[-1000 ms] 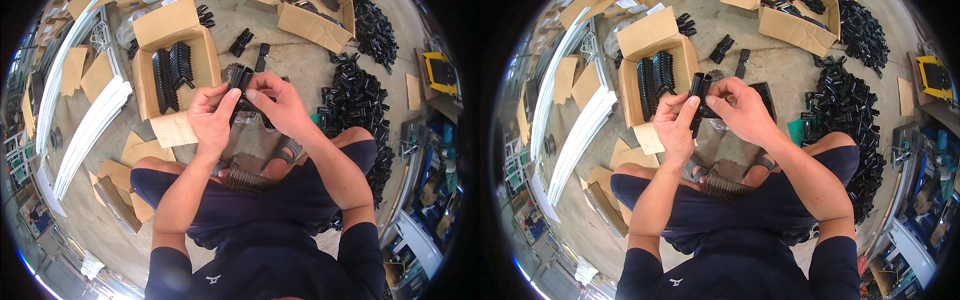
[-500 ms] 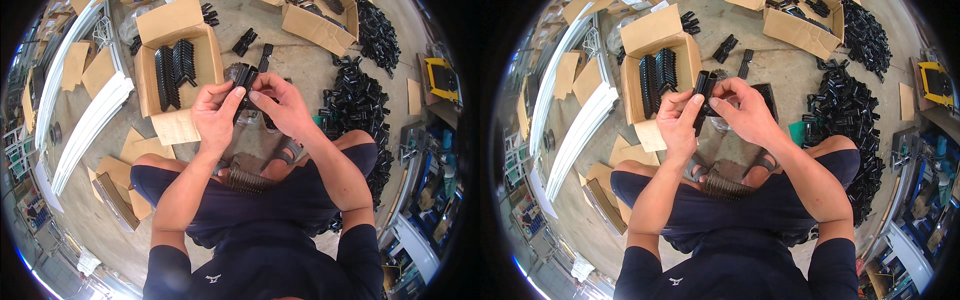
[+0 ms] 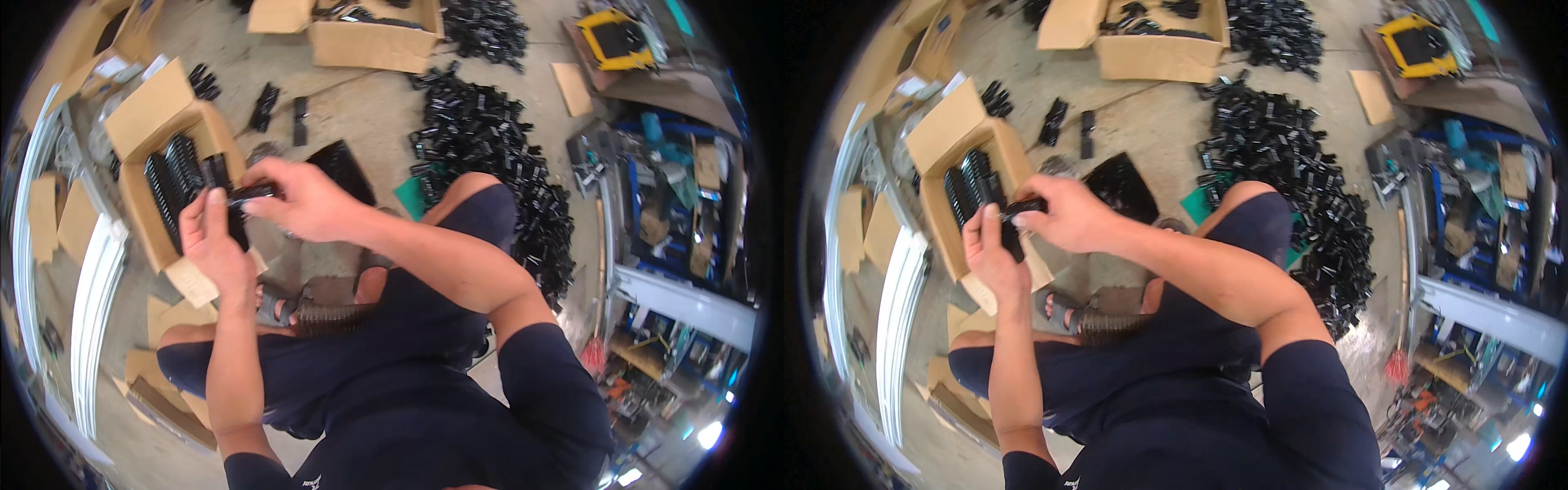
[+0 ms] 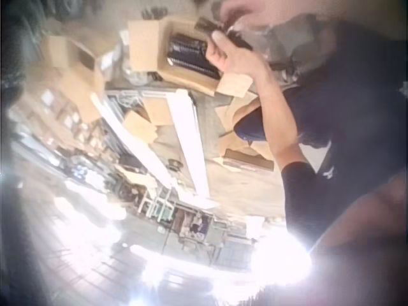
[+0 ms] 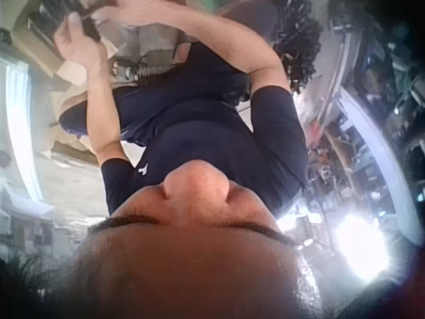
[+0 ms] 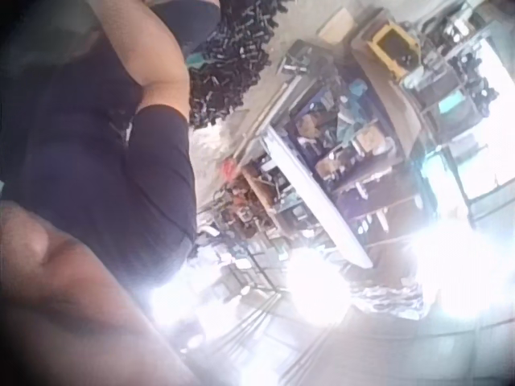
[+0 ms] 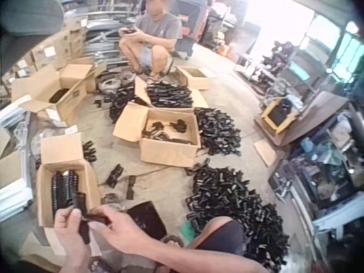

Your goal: The person picks up several black plastic components from various cardboard boxes on the floor and snaps them together to assemble larger jointed structures by hand.

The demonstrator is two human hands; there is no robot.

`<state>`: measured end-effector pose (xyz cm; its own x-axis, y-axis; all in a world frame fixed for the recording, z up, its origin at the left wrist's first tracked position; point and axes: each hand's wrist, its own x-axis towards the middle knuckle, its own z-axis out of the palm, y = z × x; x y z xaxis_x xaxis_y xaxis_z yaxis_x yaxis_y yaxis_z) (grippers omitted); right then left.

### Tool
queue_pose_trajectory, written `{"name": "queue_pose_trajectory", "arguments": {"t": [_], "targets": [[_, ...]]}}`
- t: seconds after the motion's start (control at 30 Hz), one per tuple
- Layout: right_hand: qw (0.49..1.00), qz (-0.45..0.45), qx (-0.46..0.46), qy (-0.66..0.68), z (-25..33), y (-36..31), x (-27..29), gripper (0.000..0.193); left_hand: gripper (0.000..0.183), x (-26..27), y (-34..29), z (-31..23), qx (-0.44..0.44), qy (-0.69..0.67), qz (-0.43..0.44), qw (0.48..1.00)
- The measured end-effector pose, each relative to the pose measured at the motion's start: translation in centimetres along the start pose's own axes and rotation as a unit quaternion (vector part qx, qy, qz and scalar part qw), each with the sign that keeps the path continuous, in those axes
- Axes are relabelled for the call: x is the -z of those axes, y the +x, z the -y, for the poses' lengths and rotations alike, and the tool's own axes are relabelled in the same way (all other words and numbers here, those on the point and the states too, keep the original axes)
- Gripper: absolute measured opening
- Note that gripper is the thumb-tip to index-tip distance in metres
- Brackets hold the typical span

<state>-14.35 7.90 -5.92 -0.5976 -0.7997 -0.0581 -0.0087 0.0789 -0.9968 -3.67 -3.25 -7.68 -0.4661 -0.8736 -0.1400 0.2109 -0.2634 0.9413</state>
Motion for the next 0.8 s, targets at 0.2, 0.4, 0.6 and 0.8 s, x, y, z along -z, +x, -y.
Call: {"name": "queue_pose_trajectory", "arguments": {"t": [0.2,0.4,0.6,0.8], "targets": [[0.991,-0.066,0.077,-0.084,2.4,-0.2,1.4,0.023,0.024,1.0,1.2,-0.2,0.028,-0.045,0.080,0.995],[0.934,-0.257,0.126,-0.212,8.8,-6.1,11.8,0.025,0.034,0.5,0.5,-3.0,0.064,-0.030,0.178,0.982],[0.866,-0.409,-0.071,-0.279,10.3,-21.7,25.6,0.029,0.030,1.5,-0.6,-4.1,0.085,-0.026,0.221,0.971],[0.735,-0.424,-0.386,-0.363,2.3,-43.0,31.3,0.030,0.034,1.6,-3.1,-5.3,0.080,0.025,0.270,0.959]]}}
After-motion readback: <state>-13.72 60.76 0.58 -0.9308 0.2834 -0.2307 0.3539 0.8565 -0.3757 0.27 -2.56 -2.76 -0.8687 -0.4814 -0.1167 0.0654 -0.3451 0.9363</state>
